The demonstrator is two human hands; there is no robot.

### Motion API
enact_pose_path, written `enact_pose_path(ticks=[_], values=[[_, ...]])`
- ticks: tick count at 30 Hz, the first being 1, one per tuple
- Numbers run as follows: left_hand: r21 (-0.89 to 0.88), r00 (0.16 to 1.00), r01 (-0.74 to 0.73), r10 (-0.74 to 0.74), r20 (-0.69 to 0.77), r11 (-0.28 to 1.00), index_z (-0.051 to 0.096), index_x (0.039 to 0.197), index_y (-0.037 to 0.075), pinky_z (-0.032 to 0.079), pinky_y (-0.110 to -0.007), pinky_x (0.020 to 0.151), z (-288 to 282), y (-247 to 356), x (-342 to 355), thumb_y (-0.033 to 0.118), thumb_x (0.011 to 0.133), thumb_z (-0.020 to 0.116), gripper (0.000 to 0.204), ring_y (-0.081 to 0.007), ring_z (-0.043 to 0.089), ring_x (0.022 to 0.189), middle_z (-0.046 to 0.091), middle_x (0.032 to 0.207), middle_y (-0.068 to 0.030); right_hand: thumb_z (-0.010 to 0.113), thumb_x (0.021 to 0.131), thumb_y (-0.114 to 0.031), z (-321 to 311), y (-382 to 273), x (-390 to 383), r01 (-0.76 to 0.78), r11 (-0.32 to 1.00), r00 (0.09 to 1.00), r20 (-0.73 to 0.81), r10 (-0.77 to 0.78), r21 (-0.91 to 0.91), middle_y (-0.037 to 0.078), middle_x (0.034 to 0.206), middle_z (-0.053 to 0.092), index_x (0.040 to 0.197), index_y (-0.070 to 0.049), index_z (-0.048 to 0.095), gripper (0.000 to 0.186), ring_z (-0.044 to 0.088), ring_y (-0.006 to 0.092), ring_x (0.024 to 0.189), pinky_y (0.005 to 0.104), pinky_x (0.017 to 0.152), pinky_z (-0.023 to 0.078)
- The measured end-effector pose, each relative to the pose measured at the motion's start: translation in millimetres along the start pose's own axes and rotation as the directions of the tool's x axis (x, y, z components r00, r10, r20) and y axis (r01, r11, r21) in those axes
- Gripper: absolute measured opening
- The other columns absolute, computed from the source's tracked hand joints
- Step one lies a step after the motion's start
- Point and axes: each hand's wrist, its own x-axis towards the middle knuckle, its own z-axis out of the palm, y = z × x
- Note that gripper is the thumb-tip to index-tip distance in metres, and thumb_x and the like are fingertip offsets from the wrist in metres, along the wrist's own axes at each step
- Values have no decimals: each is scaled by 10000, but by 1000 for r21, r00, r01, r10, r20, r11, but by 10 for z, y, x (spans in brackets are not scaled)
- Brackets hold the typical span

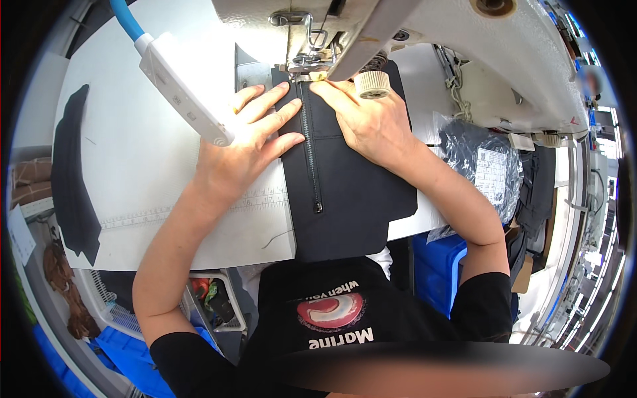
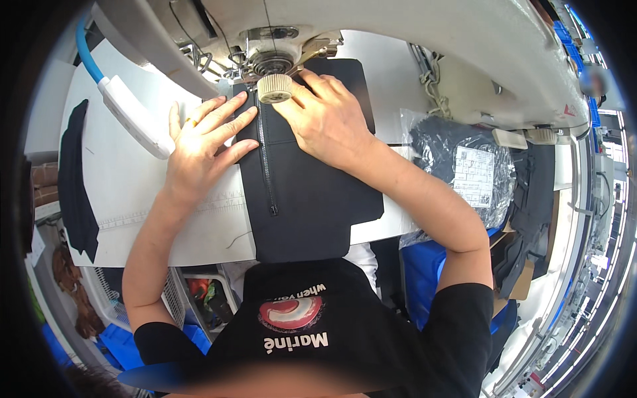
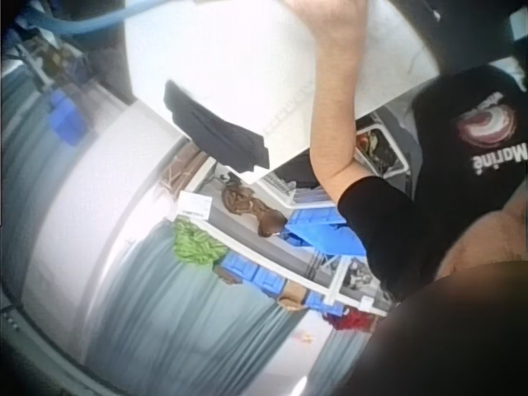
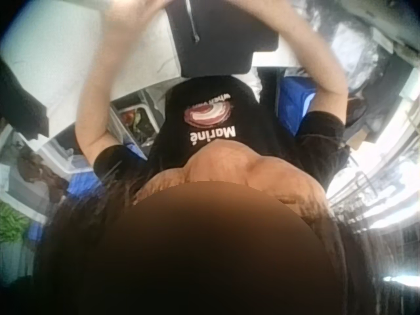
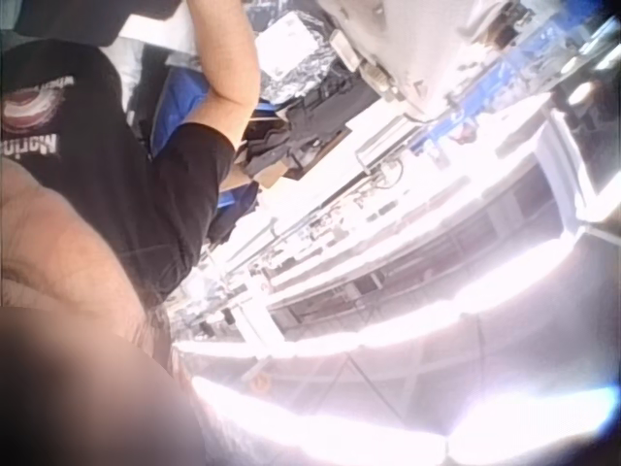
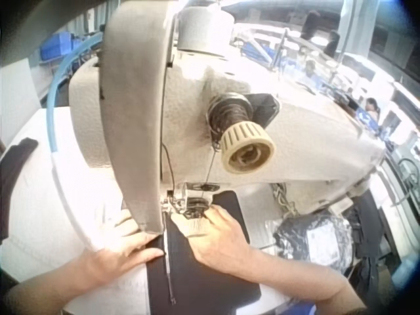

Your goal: The person is sewing a zipper into a piece of black fabric using an industrial sewing machine.

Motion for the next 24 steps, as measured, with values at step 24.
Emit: enact_pose_path(ticks=[24], values=[[52,991,-126,128,-44,991,668,1113,70,474,-382,921,45,-87,24,275,729,776,449,-275,562,1121,615,1243,-75,661,738,-115,-8,36,27,114,993,993,6,-114,6,71,1083,646,1127,-91,648,390,573,252,1006,372,854,448]])
